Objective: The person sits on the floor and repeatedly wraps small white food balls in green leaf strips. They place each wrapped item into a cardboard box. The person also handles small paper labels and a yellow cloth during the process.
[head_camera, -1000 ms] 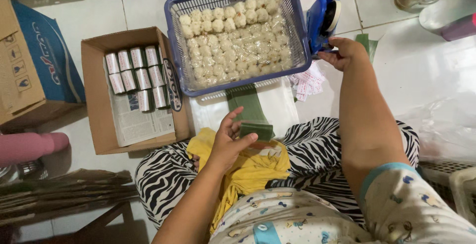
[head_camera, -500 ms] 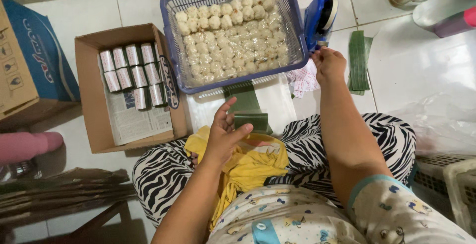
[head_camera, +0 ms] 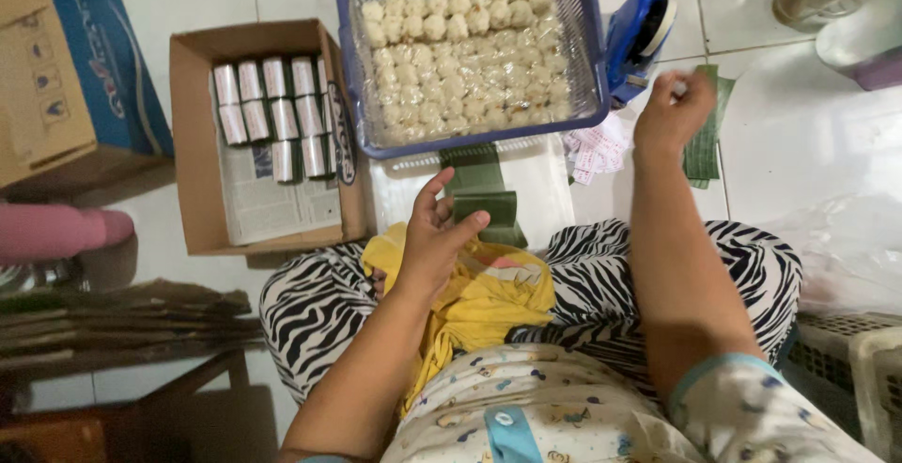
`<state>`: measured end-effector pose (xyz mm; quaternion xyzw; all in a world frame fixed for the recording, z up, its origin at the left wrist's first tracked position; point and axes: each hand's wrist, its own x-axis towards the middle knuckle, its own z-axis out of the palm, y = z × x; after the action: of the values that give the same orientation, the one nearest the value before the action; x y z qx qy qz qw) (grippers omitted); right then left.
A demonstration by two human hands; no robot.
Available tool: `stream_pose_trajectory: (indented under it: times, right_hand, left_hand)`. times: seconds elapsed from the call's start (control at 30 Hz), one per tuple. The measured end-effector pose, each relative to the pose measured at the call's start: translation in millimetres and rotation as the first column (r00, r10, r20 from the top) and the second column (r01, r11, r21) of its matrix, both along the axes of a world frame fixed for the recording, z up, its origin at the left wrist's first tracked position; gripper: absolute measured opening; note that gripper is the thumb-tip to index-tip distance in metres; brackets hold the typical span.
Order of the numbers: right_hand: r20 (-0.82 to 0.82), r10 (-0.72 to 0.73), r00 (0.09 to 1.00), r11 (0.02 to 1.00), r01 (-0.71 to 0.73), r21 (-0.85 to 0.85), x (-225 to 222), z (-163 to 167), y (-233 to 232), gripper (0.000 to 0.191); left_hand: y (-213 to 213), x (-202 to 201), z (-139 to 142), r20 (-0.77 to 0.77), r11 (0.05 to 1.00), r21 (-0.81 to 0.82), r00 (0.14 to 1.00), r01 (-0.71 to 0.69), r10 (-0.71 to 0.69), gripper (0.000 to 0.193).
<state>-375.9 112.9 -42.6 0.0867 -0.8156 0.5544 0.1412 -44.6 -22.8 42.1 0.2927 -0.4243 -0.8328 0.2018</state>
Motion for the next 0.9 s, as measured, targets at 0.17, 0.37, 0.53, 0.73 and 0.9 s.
stream_pose_trajectory:
  times: [0.17,0.37,0.53,0.73,0.9]
  right_hand:
    - [0.304,0.857,0.416,0.515,-0.717,-0.47,125.3,75.9,-0.9,0.098]
    - [0.414,0.865,0.284,0.501,-0.536,-0.679,204.6,123.2,11.2,0.092]
    - [0.412,0.873,0.26,0.485,-0.548,-0.681,205.4,132.1,19.1,0.09]
    - [0.413,0.887,0.207,0.442,-0.641,-0.627,205.2,147.9,26.4,0.089]
    - [0.09,0.818,0.568,0.573,-0.796,-0.193,204.7,166.5,40.2,0.05]
  left_hand:
    - [8.5,3.0,2.7,-0.013,1.0,0.017,1.0,-0.009,0.01,0.078]
    - [17.4,8.8,3.0,-0.078,0.997,0.043,0.995,0.067,-0.063,0.058]
    - [19.3,19.8,14.5,-0.063,0.991,-0.037,0.989,0.128,-0.13,0.044]
    - [26.8,28.3,43.3,0.018,0.978,-0.113,0.984,0.178,-0.177,0.04]
    - [36.4,28.6,67.7,0.152,0.934,-0.325,0.983,0.149,-0.104,0.033]
